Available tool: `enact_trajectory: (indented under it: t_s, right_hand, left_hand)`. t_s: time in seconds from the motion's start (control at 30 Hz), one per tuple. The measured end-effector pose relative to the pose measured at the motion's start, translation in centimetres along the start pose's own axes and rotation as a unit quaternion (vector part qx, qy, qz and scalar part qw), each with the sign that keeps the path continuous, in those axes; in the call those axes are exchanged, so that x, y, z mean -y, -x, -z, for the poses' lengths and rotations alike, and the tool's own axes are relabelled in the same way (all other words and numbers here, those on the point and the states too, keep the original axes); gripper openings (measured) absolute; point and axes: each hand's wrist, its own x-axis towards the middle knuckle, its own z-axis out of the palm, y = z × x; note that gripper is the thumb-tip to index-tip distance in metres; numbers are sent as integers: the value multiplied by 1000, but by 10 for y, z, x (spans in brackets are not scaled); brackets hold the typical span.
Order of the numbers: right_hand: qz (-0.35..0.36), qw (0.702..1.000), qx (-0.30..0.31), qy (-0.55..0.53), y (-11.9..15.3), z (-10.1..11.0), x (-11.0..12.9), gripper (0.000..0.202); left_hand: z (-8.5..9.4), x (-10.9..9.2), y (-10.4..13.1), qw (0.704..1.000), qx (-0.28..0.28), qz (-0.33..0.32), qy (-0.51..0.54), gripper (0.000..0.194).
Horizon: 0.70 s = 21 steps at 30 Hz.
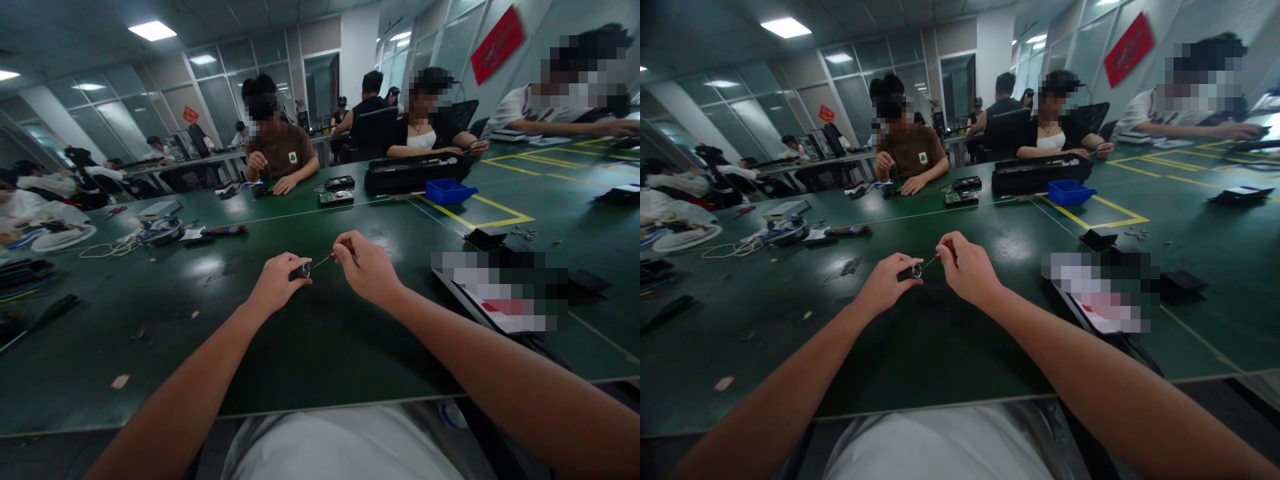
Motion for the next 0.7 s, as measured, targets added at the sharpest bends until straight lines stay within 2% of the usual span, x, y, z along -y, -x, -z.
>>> enact_trajectory:
  t_s: [0.23,0.33,0.7]
  right_hand:
    - [-5,999,-22,-30,2,1,1,15]
    - [-2,999,-6,-48,2,0,1,14]
    - [-14,1000,-5,13,0,-1,-1,15]
  left_hand:
    - [1,1,-1,1000,-11,0,-5,44]
    - [0,1,-1,1000,-16,-7,-10,44]
    - [-1,2,0,1000,9,7,10,43]
